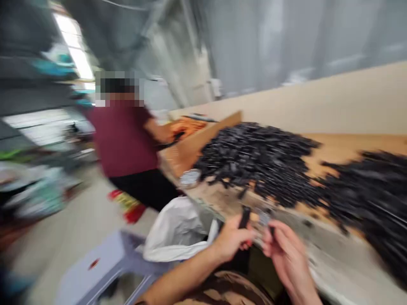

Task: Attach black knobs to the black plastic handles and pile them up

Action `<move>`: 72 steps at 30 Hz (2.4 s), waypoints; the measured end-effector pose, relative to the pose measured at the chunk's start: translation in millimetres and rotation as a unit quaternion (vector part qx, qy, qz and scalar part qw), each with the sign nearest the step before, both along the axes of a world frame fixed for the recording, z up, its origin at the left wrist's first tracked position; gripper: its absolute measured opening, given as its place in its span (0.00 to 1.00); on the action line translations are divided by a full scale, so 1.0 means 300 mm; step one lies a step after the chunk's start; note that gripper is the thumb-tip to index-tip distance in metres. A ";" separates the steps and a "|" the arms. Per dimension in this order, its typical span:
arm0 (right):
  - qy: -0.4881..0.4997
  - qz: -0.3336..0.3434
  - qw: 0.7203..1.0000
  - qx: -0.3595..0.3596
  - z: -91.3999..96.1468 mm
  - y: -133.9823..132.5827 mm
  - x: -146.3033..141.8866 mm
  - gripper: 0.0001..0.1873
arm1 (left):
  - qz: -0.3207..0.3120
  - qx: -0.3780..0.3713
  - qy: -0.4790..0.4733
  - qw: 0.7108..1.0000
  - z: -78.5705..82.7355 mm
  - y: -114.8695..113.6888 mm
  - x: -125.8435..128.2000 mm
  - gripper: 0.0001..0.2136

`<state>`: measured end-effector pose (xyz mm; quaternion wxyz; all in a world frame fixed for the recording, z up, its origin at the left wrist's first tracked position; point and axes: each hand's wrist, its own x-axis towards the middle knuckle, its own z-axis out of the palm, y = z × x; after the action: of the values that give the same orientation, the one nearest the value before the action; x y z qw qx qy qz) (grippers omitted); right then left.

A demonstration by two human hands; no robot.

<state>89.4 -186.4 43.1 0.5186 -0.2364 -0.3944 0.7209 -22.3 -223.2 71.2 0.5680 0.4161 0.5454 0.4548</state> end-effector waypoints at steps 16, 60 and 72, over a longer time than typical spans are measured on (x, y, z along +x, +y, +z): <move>0.154 -0.246 0.951 -0.106 -0.089 -0.023 0.351 0.08 | -0.310 0.146 0.177 0.923 -0.098 0.267 0.339 0.14; 0.037 -0.226 0.964 -0.139 -0.085 0.076 0.124 0.09 | -0.203 0.205 0.188 0.939 -0.187 0.284 0.085 0.19; 0.022 -0.254 0.949 -0.187 -0.083 0.074 0.129 0.11 | -0.188 0.218 0.248 0.925 -0.221 0.289 0.097 0.23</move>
<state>127.9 -164.2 18.3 0.6396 -0.4060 -0.1676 0.6308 6.8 -136.7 4.9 0.3852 0.7239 0.4679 0.3296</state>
